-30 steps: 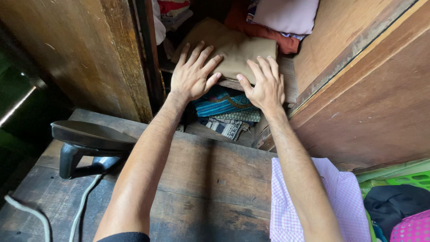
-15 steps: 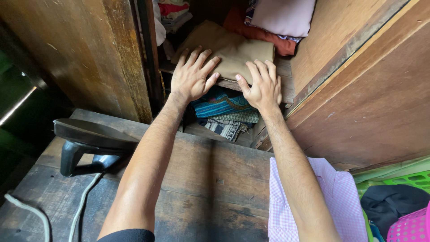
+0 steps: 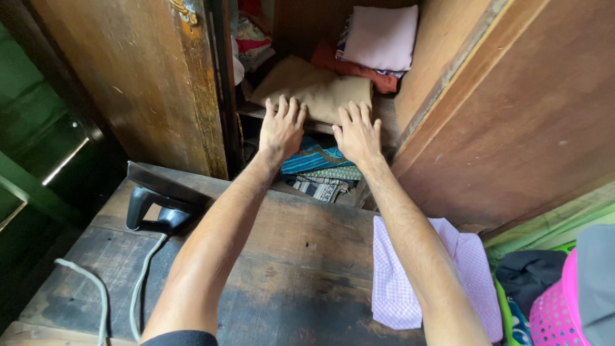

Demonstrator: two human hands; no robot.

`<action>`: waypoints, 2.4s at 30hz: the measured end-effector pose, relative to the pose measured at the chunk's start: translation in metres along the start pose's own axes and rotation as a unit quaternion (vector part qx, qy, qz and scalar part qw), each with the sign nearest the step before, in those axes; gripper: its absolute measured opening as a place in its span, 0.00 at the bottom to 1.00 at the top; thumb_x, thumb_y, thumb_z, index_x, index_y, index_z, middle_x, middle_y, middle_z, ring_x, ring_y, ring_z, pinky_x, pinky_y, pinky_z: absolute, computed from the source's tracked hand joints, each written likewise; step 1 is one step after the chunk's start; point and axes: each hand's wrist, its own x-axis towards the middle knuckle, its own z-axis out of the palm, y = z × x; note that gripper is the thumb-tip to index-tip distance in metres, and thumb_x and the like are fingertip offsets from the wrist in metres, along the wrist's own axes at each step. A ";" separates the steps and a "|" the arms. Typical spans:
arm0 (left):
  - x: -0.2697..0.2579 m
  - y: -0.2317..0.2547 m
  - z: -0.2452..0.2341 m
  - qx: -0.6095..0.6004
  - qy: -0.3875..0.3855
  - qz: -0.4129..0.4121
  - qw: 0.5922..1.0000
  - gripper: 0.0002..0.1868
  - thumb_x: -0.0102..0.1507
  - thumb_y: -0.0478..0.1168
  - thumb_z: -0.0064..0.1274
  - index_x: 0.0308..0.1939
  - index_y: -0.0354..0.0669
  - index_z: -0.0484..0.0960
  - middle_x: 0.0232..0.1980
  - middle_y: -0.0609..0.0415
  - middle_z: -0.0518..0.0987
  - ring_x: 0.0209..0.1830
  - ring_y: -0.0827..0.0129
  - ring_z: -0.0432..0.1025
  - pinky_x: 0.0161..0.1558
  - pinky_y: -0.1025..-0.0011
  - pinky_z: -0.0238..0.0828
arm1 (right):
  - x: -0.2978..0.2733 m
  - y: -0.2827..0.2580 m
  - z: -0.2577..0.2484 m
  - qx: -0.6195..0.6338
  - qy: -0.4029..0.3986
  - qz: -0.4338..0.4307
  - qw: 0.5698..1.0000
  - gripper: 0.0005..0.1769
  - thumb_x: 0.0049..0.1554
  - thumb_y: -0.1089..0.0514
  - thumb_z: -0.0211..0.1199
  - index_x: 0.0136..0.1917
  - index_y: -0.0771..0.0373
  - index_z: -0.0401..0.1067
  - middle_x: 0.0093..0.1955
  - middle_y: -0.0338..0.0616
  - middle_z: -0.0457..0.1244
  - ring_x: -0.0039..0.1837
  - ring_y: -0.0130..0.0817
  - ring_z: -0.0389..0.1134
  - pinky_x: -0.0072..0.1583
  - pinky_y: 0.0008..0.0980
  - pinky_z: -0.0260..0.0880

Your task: The person folds a patterned cloth and a pink shirt, placing them into a wooden cabinet. They then iron a pair of beige trousers on a wooden table and fold them into the cabinet. Finally, they fold a black pair of trousers on the table.

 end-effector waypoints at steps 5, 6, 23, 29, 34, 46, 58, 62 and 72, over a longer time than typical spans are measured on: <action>-0.021 0.008 -0.039 0.005 -0.110 0.037 0.993 0.42 0.59 0.60 0.57 0.72 0.43 0.67 0.68 0.43 0.68 0.70 0.50 0.59 0.66 0.42 0.55 | -0.034 -0.008 -0.030 -0.040 -0.056 -0.046 0.997 0.36 0.55 0.51 0.67 0.74 0.57 0.62 0.77 0.53 0.51 0.79 0.54 0.47 0.65 0.74 0.57; -0.024 0.009 -0.042 0.010 -0.090 0.045 0.995 0.38 0.60 0.58 0.57 0.70 0.44 0.69 0.66 0.43 0.70 0.70 0.50 0.60 0.65 0.42 0.56 | -0.041 -0.009 -0.036 -0.047 -0.055 -0.058 0.996 0.36 0.54 0.51 0.67 0.73 0.57 0.62 0.77 0.54 0.51 0.79 0.55 0.47 0.64 0.75 0.57; -0.099 0.100 -0.119 -0.071 -0.048 0.137 0.987 0.29 0.59 0.60 0.60 0.57 0.49 0.78 0.53 0.52 0.77 0.59 0.57 0.67 0.52 0.53 0.63 | -0.186 0.015 -0.143 -0.046 -0.087 -0.048 0.994 0.31 0.55 0.52 0.68 0.70 0.56 0.64 0.68 0.48 0.58 0.72 0.50 0.57 0.61 0.66 0.65; -0.125 0.169 -0.120 -0.183 -0.170 0.106 0.963 0.35 0.62 0.64 0.55 0.66 0.48 0.73 0.57 0.48 0.78 0.62 0.53 0.69 0.55 0.47 0.66 | -0.255 0.069 -0.149 -0.081 -0.163 0.027 0.983 0.32 0.54 0.51 0.67 0.70 0.56 0.64 0.66 0.49 0.60 0.71 0.52 0.59 0.60 0.64 0.65; -0.140 0.220 -0.121 -0.243 -0.307 0.050 0.919 0.40 0.64 0.71 0.49 0.66 0.44 0.74 0.63 0.45 0.76 0.67 0.50 0.68 0.60 0.49 0.71 | -0.312 0.108 -0.137 -0.100 -0.210 0.102 0.967 0.35 0.55 0.49 0.66 0.73 0.55 0.62 0.68 0.52 0.59 0.69 0.56 0.59 0.60 0.65 0.65; -0.160 0.297 -0.093 -0.367 -0.327 -0.124 0.862 0.45 0.61 0.71 0.54 0.61 0.32 0.71 0.61 0.37 0.75 0.61 0.43 0.72 0.57 0.49 0.72 | -0.404 0.181 -0.086 0.056 -0.186 0.378 0.905 0.49 0.53 0.37 0.70 0.78 0.57 0.55 0.72 0.65 0.57 0.71 0.66 0.58 0.67 0.58 0.63; -0.142 0.317 -0.078 -0.409 -0.391 -0.226 0.793 0.32 0.57 0.57 0.66 0.56 0.41 0.79 0.60 0.44 0.79 0.59 0.52 0.76 0.58 0.56 0.75 | -0.426 0.199 -0.066 0.064 -0.102 0.398 0.909 0.52 0.47 0.31 0.75 0.66 0.75 0.66 0.62 0.71 0.64 0.64 0.63 0.67 0.63 0.52 0.67; -0.140 0.325 -0.061 -0.405 -0.371 -0.211 0.808 0.39 0.58 0.52 0.68 0.63 0.33 0.68 0.57 0.38 0.78 0.53 0.50 0.77 0.51 0.55 0.78 | -0.420 0.198 -0.088 0.125 -0.142 0.465 0.865 0.52 0.43 0.31 0.77 0.62 0.76 0.69 0.60 0.69 0.66 0.63 0.58 0.69 0.61 0.48 0.70; -0.126 0.320 -0.070 -0.485 -0.463 -0.289 0.684 0.27 0.62 0.48 0.62 0.59 0.36 0.79 0.59 0.44 0.81 0.52 0.61 0.79 0.54 0.63 0.80 | -0.423 0.203 -0.099 0.338 -0.128 0.440 0.822 0.27 0.54 0.49 0.71 0.61 0.67 0.76 0.55 0.50 0.72 0.55 0.32 0.73 0.55 0.33 0.71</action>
